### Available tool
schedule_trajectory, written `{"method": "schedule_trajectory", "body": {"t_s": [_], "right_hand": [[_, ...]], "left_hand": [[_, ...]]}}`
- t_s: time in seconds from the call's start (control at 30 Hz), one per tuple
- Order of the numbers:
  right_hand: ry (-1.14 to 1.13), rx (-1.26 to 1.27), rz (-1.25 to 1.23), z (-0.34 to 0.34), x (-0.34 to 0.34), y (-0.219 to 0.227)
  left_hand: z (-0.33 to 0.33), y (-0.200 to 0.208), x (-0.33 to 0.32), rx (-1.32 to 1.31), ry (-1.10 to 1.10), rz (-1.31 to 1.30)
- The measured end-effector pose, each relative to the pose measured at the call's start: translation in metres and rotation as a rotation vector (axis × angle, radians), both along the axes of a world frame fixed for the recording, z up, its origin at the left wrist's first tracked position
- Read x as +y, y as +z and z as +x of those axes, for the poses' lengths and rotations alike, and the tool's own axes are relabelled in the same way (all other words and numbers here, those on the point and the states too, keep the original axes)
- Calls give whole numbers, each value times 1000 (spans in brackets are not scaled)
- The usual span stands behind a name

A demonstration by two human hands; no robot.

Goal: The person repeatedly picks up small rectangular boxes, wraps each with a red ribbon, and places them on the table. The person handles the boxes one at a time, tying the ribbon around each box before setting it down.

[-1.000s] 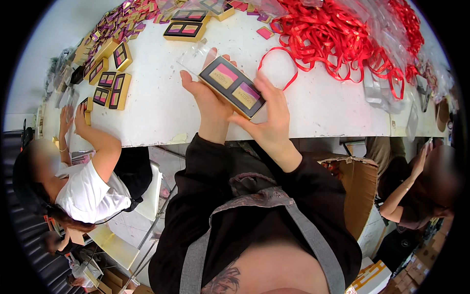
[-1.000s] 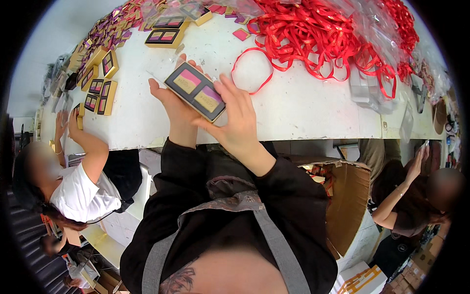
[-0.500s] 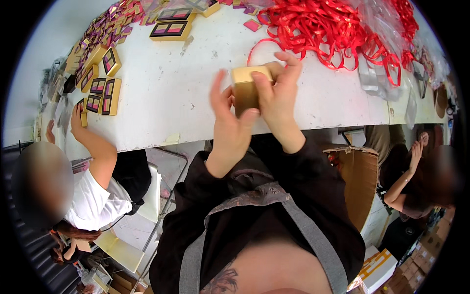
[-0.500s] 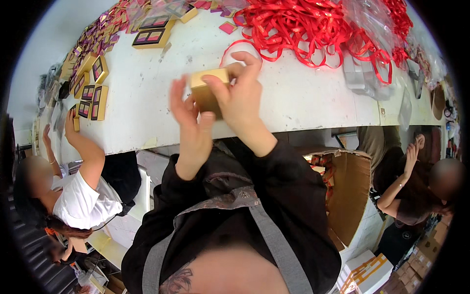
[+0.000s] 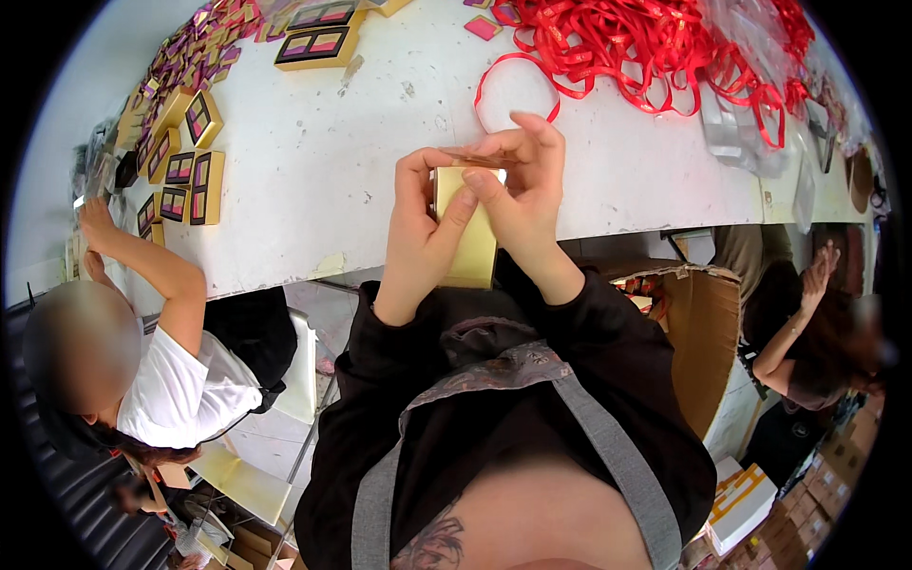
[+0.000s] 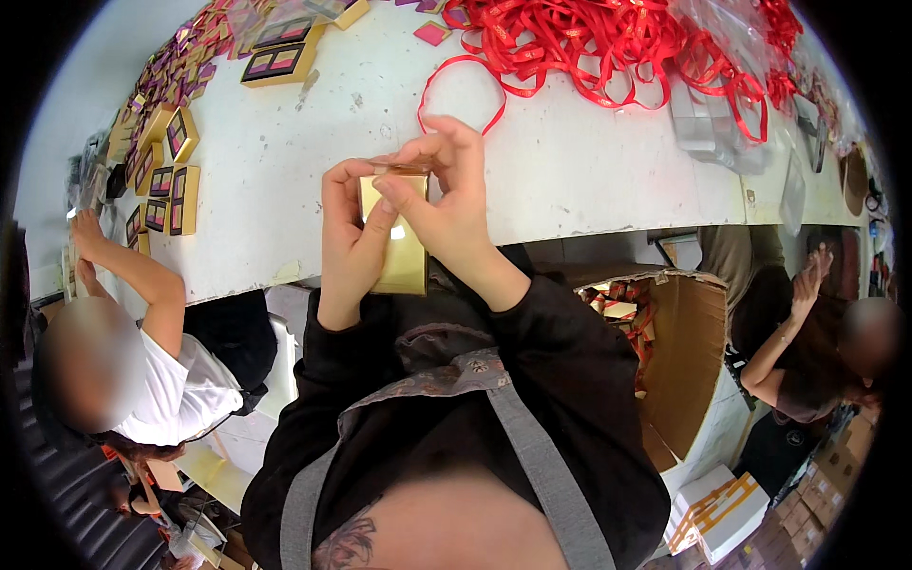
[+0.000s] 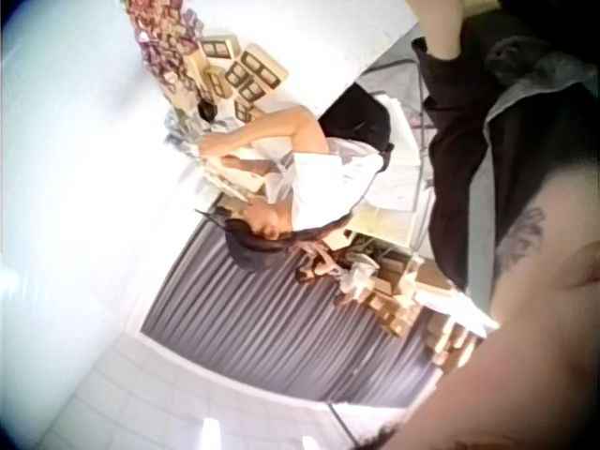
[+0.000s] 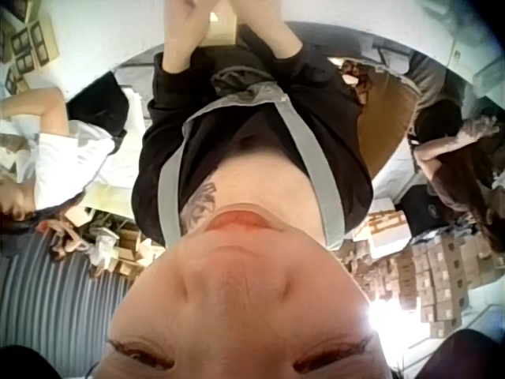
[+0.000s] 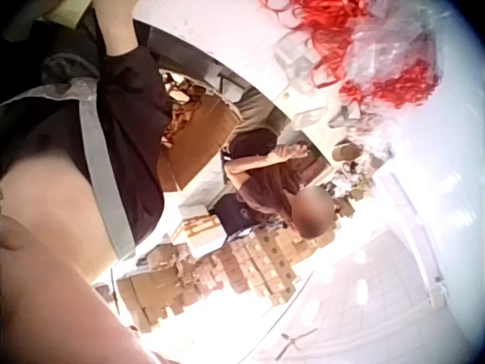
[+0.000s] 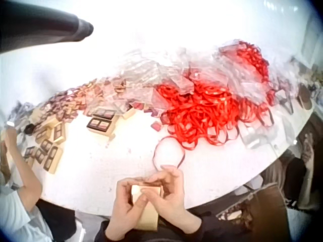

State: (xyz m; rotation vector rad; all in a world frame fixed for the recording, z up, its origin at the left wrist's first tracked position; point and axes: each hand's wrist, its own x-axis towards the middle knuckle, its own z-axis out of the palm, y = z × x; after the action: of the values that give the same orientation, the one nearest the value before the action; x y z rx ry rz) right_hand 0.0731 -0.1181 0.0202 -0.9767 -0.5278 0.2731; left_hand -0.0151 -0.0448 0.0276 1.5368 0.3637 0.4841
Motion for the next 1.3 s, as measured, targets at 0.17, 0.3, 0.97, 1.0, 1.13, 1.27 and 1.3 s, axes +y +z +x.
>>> {"method": "schedule_trajectory", "body": {"t_s": [0.17,0.3,0.97,1.0,1.13,1.27,1.3], "right_hand": [[348,276,-260,25,-14,20],[354,57,-349,26,-22,26],[315,-982,-295,26,-39,31],[95,-1052,-474,50,-41,32],[-186,-1458,-923,110,-48,16],[242,-455,-805,77,-27,54],[301,-351,-727,73,-21,55]], "left_hand": [[-8,-9,-2,-27,49,372],[-5,-4,-6,-202,108,289],[-27,1,50,62,126,-472],[-28,0,50,51,207,-411],[-26,-1,57,-35,108,-537],[-10,5,40,-60,183,-435],[-4,9,34,-72,199,-391]]}}
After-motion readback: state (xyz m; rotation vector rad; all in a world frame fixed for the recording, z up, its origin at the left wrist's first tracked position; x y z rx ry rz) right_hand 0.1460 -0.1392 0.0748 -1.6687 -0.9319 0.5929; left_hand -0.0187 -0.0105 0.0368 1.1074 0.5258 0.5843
